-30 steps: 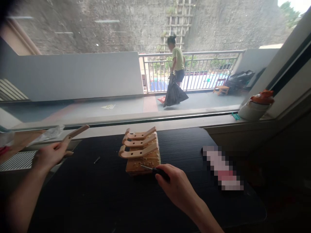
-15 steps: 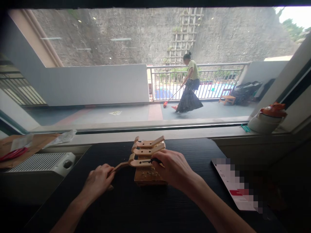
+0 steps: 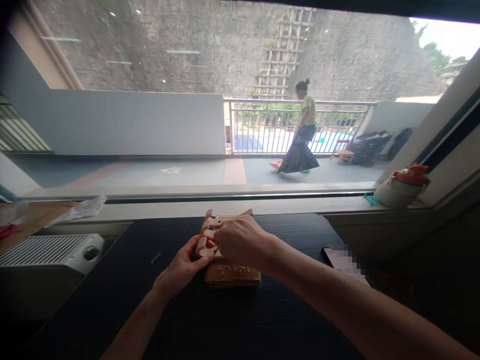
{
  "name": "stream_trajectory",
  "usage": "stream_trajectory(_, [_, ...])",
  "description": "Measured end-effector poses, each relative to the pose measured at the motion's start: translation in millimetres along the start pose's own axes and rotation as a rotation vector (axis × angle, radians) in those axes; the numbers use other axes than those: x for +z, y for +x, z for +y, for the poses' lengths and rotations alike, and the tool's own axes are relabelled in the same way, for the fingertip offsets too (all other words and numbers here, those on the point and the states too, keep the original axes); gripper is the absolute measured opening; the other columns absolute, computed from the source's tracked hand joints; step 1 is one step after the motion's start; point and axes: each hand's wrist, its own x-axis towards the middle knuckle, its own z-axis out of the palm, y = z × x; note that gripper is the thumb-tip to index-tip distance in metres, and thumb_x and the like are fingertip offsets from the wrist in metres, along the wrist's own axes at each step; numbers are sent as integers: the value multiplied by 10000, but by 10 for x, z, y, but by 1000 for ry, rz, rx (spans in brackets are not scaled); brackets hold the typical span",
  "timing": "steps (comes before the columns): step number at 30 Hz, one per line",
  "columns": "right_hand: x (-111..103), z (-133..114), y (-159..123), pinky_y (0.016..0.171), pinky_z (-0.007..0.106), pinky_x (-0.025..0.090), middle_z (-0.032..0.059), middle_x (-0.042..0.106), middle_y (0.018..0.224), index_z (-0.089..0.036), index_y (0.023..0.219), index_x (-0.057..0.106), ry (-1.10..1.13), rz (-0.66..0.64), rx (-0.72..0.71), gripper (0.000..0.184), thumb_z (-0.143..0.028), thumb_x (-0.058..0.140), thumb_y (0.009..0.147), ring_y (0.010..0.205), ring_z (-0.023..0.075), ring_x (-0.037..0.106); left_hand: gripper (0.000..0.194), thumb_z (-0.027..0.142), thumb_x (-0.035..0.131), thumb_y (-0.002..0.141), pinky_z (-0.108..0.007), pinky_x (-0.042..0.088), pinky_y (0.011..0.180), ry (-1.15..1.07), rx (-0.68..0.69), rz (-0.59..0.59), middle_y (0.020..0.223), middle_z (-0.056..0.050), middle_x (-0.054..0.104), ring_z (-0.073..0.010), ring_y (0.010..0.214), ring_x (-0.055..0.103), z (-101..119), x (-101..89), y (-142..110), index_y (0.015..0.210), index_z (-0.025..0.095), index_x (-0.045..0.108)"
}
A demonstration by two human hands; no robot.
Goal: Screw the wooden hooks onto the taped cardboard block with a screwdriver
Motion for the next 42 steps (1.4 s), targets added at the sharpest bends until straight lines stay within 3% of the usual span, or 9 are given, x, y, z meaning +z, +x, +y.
stream_trajectory(7, [-106, -14, 31, 664, 237, 342, 72, 642, 832, -149, 858, 661, 27, -114, -5, 203, -157, 459, 856, 748, 125, 571, 276, 298, 622, 741, -239, 451, 815, -3, 52, -12, 1001, -24, 637, -161, 917, 585, -89, -22, 22, 988, 188, 570])
stream_trajectory(14, [-227, -106, 374, 624, 247, 363, 88, 653, 843, -109, 851, 660, 11, -282, -1, 160, -81, 536, 754, 782, 172, 587, 480, 314, 646, 710, -283, 456, 856, -6, 3, 31, 1024, -37, 644, -184, 947, 594, -119, 39, 38, 1151, 191, 503])
stream_trajectory(22, [-104, 105, 407, 556, 256, 368, 84, 644, 727, -141, 818, 666, 109, -289, 270, 279, -370, 546, 716, 625, 168, 565, 373, 332, 609, 744, -319, 439, 918, 79, 102, 47, 1014, -40, 613, -178, 949, 587, -152, 58, 23, 1076, 184, 526])
stream_trajectory(25, [-124, 123, 309, 579, 257, 367, 86, 655, 772, -150, 851, 673, 158, -258, 314, 312, -396, 556, 699, 668, 170, 565, 426, 339, 598, 750, -338, 428, 943, 90, 105, 47, 1060, -50, 611, -188, 988, 583, -111, 76, 0, 1136, 182, 511])
stream_trajectory(28, [-169, 139, 90, 592, 245, 357, 70, 665, 844, -182, 952, 671, 219, -185, 351, 339, -397, 496, 757, 715, 156, 560, 571, 357, 567, 775, -354, 442, 937, 103, 105, 48, 1189, -59, 569, -199, 1051, 572, -87, 1, -53, 1298, 220, 383])
stream_trajectory(31, [-134, 139, -251, 605, 226, 358, 37, 659, 920, -216, 1034, 644, 282, -80, 376, 370, -395, 381, 847, 748, 126, 554, 519, 393, 528, 796, -370, 421, 956, 417, 134, 226, 1209, -64, 545, -212, 1086, 538, -142, -202, -105, 1274, 219, 424])
stream_trajectory(33, [-24, 119, -487, 576, 213, 351, 28, 658, 873, -202, 998, 654, 456, 4, 408, 356, -388, 385, 859, 707, 110, 550, 466, 399, 497, 801, -397, 387, 978, 740, 122, 310, 1180, -97, 558, -246, 1096, 514, -218, -358, -126, 1202, 162, 504])
stream_trajectory(36, [243, 49, -758, 646, 225, 387, 36, 660, 907, -181, 976, 663, 718, 169, 492, 329, -376, 429, 851, 796, 135, 572, 448, 397, 471, 797, -414, 398, 929, 1070, -69, 277, 1148, -117, 581, -287, 1095, 501, -336, -507, -134, 1160, 147, 556])
stream_trajectory(42, [676, -162, -997, 731, 260, 444, 51, 671, 859, -135, 1048, 645, 1138, 284, 631, 356, -370, 496, 825, 787, 145, 597, 301, 342, 410, 815, -365, 454, 752, 1086, -195, 211, 953, -85, 642, -267, 908, 606, -425, -513, -117, 942, 225, 656])
